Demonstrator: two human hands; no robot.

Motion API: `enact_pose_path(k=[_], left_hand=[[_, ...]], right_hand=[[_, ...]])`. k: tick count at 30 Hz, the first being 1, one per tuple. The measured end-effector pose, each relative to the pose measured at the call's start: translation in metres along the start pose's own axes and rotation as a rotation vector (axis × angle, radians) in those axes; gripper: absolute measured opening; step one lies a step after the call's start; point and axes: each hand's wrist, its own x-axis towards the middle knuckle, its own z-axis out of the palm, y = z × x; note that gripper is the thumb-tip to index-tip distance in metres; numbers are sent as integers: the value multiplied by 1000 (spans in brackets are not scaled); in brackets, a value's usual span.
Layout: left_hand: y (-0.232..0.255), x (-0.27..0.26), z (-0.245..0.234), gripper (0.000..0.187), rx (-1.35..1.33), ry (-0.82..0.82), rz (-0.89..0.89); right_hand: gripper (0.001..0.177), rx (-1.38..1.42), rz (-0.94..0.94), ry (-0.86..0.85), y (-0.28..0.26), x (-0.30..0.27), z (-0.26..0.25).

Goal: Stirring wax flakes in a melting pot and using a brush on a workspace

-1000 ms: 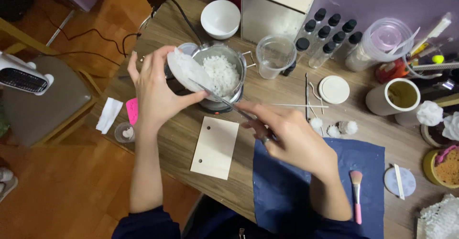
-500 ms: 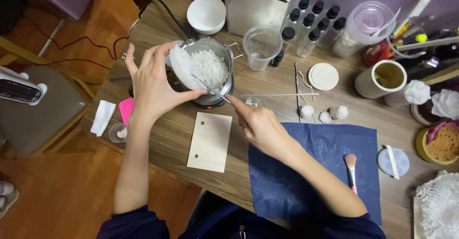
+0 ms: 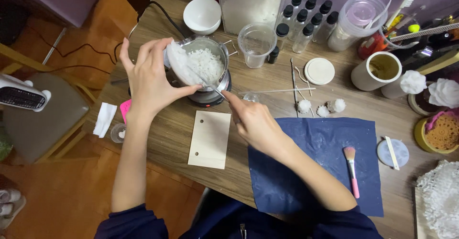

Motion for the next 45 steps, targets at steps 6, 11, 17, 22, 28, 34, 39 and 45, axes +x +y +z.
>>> enact_pose_path(k=[6, 11, 17, 22, 28, 34, 39, 45], left_hand=[[3, 2, -4, 97, 93, 47, 135], [2, 4, -4, 97, 54, 25, 120], [1, 9, -4, 92, 1, -76, 104], [-5, 19, -4, 92, -63, -178, 119], [-13, 32, -2, 96, -85, -278, 204], [-19, 37, 0, 96, -74, -301, 249], [-17, 39, -1, 98, -96, -353, 212], [-16, 44, -1, 99, -100, -332, 281]], right_hand=[[76, 8, -69, 90, 4, 5, 8], [76, 0, -93, 146, 8, 9, 14], [65, -40, -52, 116, 2, 22, 20], [69, -86, -30, 134, 11, 23, 21], [73, -130, 10, 127, 7, 23, 18], [68, -261, 30, 117, 16, 22, 31], [65, -186, 3, 156, 7, 17, 20], [70, -213, -18, 139, 13, 20, 30]])
